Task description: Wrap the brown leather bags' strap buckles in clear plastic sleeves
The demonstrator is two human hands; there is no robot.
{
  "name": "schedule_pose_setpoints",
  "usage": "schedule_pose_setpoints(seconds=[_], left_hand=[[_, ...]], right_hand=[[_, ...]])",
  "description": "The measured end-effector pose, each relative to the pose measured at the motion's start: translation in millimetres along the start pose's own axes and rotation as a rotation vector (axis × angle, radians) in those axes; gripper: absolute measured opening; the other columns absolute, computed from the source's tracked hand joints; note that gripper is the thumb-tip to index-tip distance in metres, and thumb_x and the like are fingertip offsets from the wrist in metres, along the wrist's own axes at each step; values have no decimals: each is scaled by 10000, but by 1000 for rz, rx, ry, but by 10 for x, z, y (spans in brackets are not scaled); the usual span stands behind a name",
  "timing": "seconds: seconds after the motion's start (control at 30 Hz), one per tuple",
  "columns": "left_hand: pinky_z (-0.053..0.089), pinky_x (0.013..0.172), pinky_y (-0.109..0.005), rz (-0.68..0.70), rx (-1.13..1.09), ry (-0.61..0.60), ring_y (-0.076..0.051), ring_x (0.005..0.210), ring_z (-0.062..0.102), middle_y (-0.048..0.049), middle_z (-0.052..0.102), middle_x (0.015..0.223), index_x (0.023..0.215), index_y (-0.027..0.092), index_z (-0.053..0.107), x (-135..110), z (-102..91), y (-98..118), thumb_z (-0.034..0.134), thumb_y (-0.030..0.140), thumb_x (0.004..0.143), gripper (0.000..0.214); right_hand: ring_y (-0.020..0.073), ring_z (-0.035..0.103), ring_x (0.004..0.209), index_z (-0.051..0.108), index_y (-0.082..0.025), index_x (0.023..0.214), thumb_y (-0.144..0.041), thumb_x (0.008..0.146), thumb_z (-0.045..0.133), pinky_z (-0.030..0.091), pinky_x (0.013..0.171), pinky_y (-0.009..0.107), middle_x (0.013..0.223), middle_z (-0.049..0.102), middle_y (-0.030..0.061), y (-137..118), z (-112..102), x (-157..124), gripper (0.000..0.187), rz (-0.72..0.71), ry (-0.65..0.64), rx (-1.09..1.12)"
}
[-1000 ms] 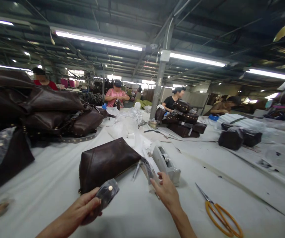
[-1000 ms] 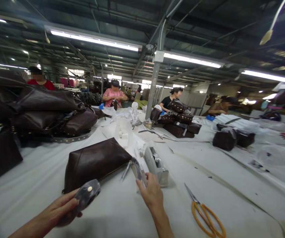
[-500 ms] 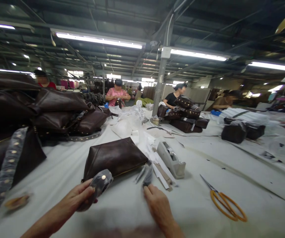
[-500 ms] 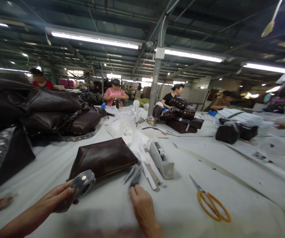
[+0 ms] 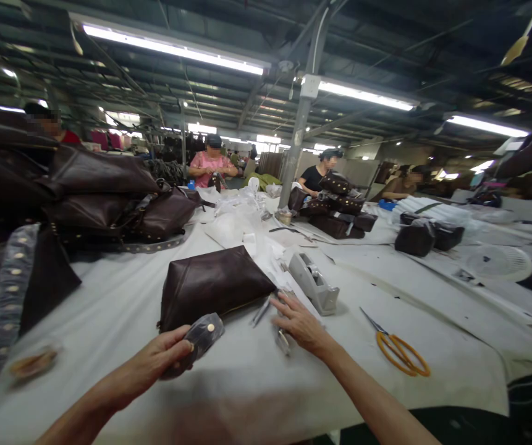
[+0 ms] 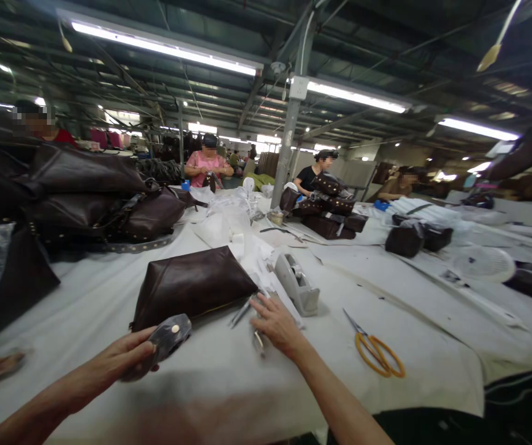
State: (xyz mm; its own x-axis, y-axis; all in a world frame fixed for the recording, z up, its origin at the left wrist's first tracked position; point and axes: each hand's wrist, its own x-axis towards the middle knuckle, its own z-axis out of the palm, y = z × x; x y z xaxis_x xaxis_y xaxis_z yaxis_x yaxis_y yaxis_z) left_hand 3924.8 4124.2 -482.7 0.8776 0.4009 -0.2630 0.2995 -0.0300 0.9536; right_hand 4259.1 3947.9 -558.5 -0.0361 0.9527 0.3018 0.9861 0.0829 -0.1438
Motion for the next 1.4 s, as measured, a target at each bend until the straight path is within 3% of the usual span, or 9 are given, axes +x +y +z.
schedule_pose_setpoints(seconds=[0.17,0.33,0.47,0.53,0.63,0.73,1.0,1.2,1.4], left_hand=[[420,686,-256,-22,-32,4,-163,766,507,-23,572,870,1035,188,625,66,-25,40,593,594,776,483],[409,646,-252,-11,-9,71,-145,700,479,-15,554,811,949,162,619,203,-143,135,623,590,741,475],[410,601,-260,-71,-35,70,-150,677,482,-19,557,797,946,163,605,236,-217,175,634,602,700,503],[417,594,-261,-62,17,53,-146,672,469,-7,526,761,898,158,608,238,-202,194,631,568,701,456],[406,567,-253,-49,74,23,-142,652,477,5,505,717,836,155,587,259,-139,224,602,511,720,374],[390,563,-251,-43,69,-30,-143,632,528,1,541,734,824,156,567,292,-65,262,591,485,729,342],[356,521,-230,28,175,-106,-112,578,443,23,488,658,694,171,513,260,156,410,587,447,729,288],[343,547,-242,129,416,-191,-147,630,469,-8,488,667,691,153,567,235,222,443,517,479,791,345],[372,575,-244,132,487,-154,-162,661,499,-17,509,678,679,163,558,216,228,366,495,354,787,229]], right_hand=[[257,580,1159,670,-224,810,-92,819,599,157,1140,577,952,723,21,-165,-283,304,150,-72,-144,163],[153,599,648,660,-268,776,-257,866,561,241,1135,483,646,604,-63,-466,-417,571,134,-77,-133,498],[145,540,581,623,-261,672,-299,873,558,206,1140,490,592,544,-73,-567,-490,604,214,-54,-132,572],[149,539,588,623,-257,688,-320,891,533,293,1089,459,603,550,-62,-619,-579,594,230,-32,-133,554],[155,555,625,634,-235,743,-351,920,482,458,775,300,668,601,-22,-753,-770,590,260,-20,-192,493],[134,556,585,645,-220,764,-351,925,486,362,552,218,655,618,-14,-927,-931,602,261,-30,-267,437],[91,509,469,624,-212,763,-333,906,519,328,469,172,552,544,-40,-1259,-929,620,215,-85,-367,545],[85,509,419,538,-183,602,-239,834,557,339,430,171,515,543,-38,-1390,-879,635,239,43,-442,622],[87,531,411,555,-181,595,-260,821,590,354,412,166,512,561,-39,-1413,-841,556,242,32,-430,657]])
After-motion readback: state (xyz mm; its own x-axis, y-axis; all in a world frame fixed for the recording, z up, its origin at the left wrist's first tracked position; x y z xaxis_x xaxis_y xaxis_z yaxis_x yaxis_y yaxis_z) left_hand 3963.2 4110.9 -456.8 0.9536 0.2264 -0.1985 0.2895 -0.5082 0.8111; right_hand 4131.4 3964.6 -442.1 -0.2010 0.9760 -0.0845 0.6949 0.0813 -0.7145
